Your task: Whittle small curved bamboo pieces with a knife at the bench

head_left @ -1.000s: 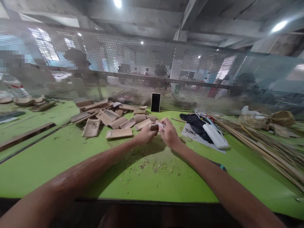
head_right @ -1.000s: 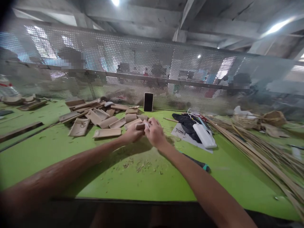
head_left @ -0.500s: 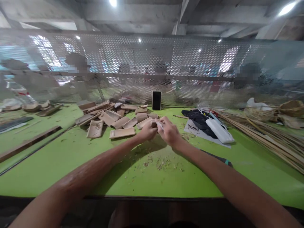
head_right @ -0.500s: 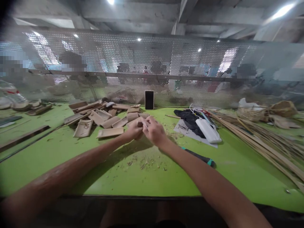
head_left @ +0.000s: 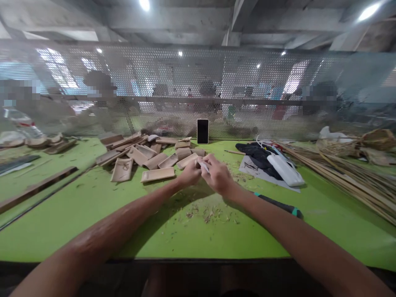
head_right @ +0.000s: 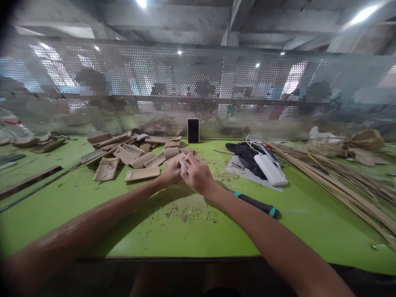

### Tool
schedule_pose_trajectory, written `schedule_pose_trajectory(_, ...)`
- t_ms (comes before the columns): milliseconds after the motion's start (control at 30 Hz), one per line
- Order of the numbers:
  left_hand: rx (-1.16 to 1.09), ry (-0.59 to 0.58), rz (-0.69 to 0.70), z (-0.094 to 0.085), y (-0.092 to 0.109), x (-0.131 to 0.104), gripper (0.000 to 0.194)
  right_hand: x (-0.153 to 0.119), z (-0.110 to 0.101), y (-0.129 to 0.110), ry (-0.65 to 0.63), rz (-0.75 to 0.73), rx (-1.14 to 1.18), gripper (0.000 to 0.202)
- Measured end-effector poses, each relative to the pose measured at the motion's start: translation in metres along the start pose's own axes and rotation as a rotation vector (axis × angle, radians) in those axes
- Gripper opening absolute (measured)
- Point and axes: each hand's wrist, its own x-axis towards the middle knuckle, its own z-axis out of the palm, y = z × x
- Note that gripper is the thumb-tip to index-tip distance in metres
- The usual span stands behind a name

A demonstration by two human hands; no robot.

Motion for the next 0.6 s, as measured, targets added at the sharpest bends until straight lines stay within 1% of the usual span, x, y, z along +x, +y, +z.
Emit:
schedule_pose_trajectory(133,0.068,-0.003,-0.027,0.0017,-0.0043,0.0011,0.005,0.0004,0.0001,0.0047,0.057,0.073,0.043,0.028)
schedule_pose_trajectory(200,0.049,-0.004,-0.012,0.0026,-0.0051,0.0015,0.005,0.0004,0.001,0.0052,0.065,0.051,0.069,0.028)
schedule_pose_trajectory(300,0.025,0.019,-0.023,0.0028,-0.0035,0.0011,0.008,0.0003,0.003,0.0056,0.031,-0.006,0.14,0.028)
schedule_pose_trajectory(433,0.015,0.013,-0.09,0.0009,0.0002,-0.0005,0.008,-0.0004,0.0044,0.0063,0.052,0.102,0.16,0.03)
schedule_pose_trajectory(467,0.0,0.011,-0.097,0.0003,0.0007,-0.0011,0.009,-0.0007,0.0043,0.0052,0.054,0.105,0.163,0.031)
schedule_pose_trajectory(600,-0.032,0.032,-0.104,-0.0014,0.0018,-0.0023,0.011,-0.0013,0.0024,-0.0008,0.031,-0.021,0.157,0.036)
